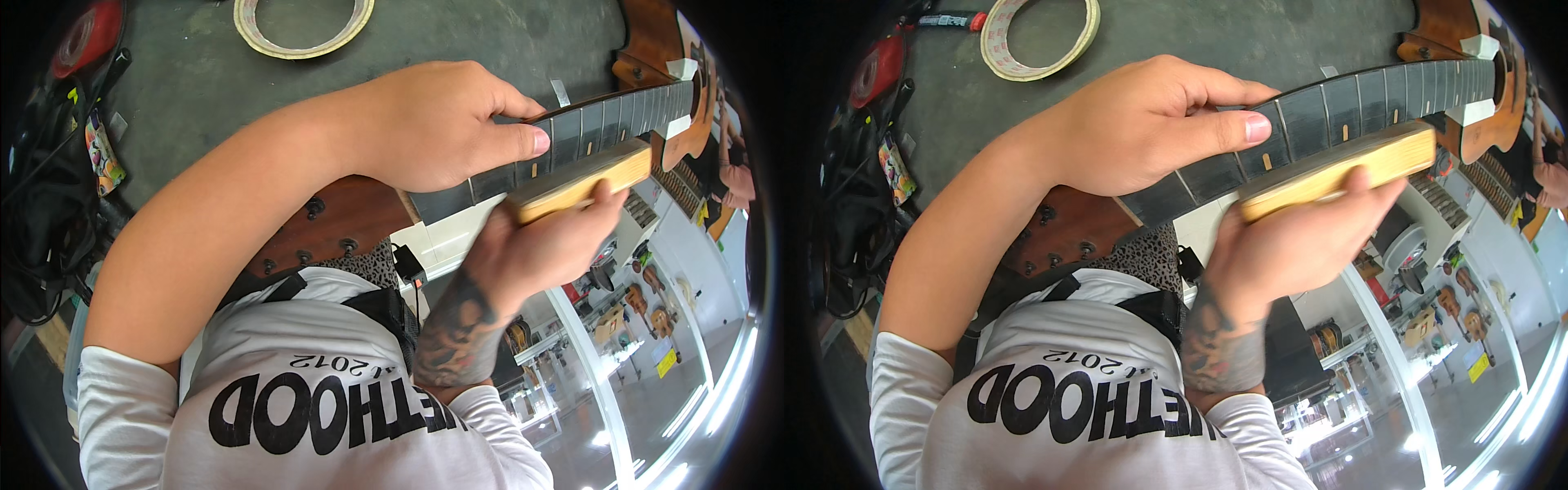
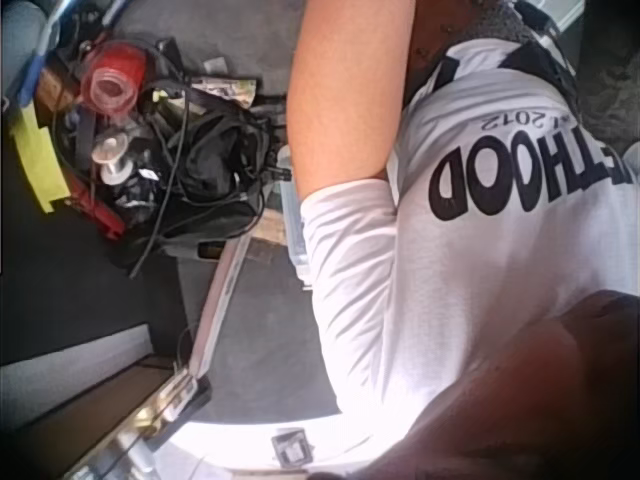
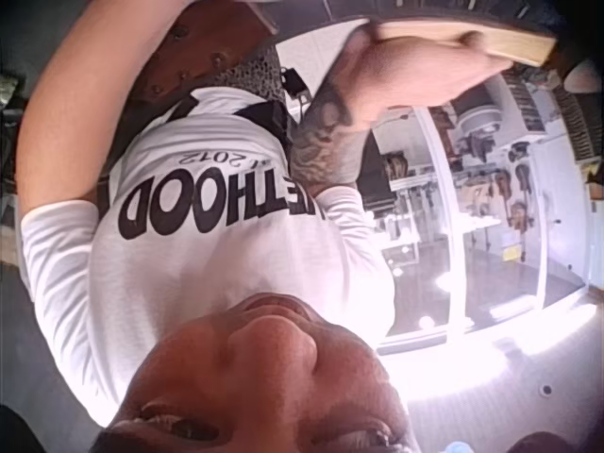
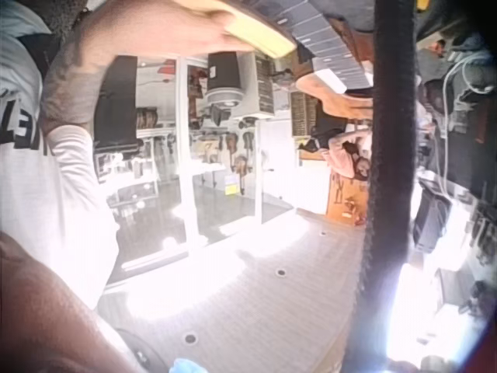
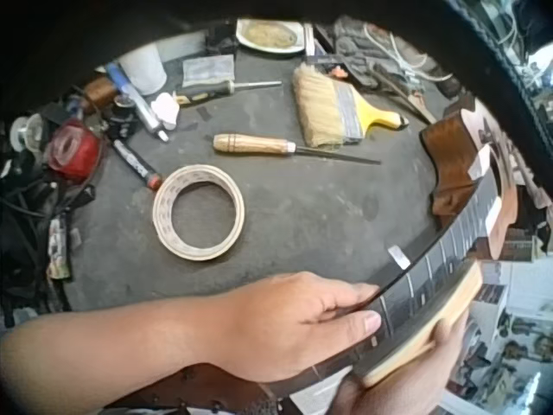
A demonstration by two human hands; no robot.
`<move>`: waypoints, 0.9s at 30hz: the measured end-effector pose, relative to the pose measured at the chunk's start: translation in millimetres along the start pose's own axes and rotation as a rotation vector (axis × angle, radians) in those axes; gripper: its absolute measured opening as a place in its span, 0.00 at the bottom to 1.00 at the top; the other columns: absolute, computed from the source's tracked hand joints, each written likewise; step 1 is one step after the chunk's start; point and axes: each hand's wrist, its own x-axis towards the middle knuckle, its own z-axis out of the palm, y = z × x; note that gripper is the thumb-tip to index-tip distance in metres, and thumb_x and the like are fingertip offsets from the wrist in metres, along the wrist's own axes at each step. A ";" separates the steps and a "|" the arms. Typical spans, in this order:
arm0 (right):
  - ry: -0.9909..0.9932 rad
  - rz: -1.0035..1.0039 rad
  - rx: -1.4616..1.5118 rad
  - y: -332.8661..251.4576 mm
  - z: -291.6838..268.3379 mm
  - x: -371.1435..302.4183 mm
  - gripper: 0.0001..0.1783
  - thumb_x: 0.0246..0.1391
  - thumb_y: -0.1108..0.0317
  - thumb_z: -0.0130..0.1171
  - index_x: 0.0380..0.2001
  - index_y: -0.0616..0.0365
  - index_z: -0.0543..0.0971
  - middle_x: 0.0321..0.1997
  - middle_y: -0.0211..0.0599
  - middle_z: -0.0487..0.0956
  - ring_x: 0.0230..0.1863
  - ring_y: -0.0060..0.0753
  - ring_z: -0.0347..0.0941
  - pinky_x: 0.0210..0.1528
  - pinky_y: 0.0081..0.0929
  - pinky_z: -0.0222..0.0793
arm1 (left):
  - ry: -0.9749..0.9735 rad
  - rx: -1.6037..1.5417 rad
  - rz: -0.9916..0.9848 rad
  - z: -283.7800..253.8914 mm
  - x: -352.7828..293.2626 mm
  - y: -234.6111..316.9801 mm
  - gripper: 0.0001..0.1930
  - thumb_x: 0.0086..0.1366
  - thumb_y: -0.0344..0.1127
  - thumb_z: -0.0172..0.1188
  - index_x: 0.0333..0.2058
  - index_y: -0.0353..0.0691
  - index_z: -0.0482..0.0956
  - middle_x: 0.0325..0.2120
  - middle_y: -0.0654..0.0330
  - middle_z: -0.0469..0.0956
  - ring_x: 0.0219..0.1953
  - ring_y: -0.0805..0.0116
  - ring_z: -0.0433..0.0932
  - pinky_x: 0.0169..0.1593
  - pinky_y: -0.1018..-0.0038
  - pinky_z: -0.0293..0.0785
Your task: The person sands the fretboard of an acoustic guitar using a wooden sanding block. They move the block back and forth along the length of the neck, applying pressure to smooth the surface. The guitar is held steady on a workbench while the person works on the fretboard.
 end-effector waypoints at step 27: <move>-0.014 -0.134 -0.097 19.6 -13.7 2.0 0.21 0.69 0.60 0.50 0.56 0.65 0.72 0.51 0.39 0.79 0.47 0.34 0.81 0.48 0.34 0.82 | 0.009 0.004 0.039 1.8 1.5 -3.1 0.21 0.76 0.41 0.56 0.59 0.33 0.78 0.44 0.62 0.86 0.44 0.82 0.78 0.49 0.78 0.75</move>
